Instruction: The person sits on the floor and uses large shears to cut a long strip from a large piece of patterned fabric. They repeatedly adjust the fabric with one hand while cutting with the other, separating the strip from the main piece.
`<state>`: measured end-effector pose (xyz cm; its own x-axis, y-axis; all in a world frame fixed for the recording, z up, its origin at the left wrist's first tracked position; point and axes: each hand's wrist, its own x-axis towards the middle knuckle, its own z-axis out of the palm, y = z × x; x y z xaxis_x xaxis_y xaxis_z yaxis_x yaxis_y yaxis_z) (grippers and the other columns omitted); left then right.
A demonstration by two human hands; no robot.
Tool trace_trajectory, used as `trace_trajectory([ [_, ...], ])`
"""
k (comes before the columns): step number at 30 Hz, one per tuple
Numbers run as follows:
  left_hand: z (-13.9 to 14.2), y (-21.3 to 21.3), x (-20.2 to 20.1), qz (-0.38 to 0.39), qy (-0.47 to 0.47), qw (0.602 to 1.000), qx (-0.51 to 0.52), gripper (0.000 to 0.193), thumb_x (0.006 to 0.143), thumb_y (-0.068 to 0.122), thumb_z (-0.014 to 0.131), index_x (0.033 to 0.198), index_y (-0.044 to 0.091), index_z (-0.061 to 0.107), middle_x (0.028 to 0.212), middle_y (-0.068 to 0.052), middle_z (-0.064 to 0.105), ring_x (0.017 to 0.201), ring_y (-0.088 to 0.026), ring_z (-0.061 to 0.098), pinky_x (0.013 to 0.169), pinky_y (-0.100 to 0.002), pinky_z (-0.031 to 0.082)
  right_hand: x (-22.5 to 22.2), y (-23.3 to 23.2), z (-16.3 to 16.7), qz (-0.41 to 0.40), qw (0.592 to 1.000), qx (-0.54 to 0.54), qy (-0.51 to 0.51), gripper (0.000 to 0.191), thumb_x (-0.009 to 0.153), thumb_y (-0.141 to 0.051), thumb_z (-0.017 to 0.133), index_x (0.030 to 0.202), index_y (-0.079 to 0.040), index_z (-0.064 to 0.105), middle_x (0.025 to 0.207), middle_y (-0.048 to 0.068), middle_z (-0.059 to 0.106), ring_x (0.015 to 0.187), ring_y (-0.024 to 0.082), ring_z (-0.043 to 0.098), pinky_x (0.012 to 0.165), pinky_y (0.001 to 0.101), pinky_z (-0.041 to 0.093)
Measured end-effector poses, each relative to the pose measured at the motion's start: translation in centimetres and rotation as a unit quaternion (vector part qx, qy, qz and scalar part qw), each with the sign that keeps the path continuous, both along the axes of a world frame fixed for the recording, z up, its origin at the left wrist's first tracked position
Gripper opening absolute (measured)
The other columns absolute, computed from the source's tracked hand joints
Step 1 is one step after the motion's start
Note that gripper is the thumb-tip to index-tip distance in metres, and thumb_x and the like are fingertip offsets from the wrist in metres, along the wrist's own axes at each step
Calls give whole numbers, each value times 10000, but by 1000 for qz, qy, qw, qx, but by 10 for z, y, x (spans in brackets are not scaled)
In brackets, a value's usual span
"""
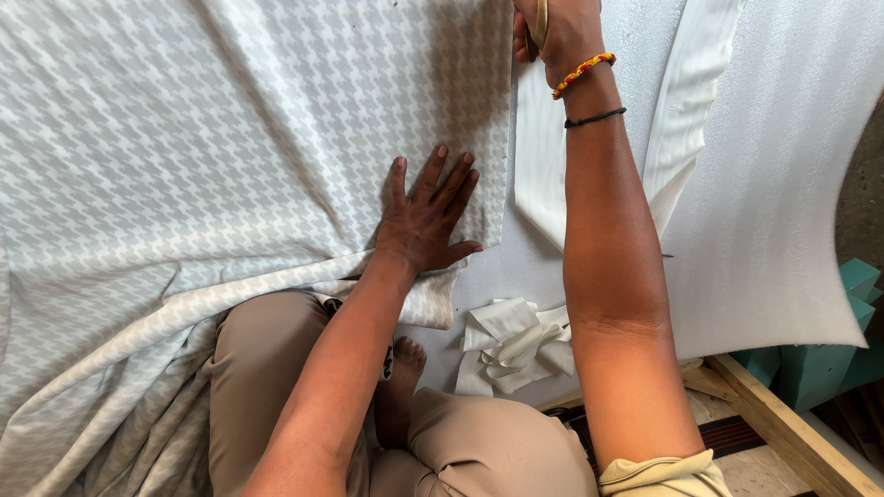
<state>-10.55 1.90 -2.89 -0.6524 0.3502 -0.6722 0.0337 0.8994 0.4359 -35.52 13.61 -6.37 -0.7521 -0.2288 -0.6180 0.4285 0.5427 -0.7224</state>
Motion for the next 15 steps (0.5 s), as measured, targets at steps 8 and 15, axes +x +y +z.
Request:
trace_trajectory([
  [8,1,0,1,8,15,1000,9,1111,826,850,419,1644,211,22,1711,8,-132,1529,-247,-232,1205,-661,-99,19,18,18,24,997,-70,34,473,965,-490,759,863,-41,652,680,33,642,561,142,654,499,307,541],
  [15,3,-4,6,34,77,996,19,1069,837,834,407,1632,183,110,1708,6,-76,1540,-251,-189,1204,-654,-62,135,74,52,33,903,285,320,415,938,-286,916,942,-22,595,819,100,700,714,263,676,659,410,519],
])
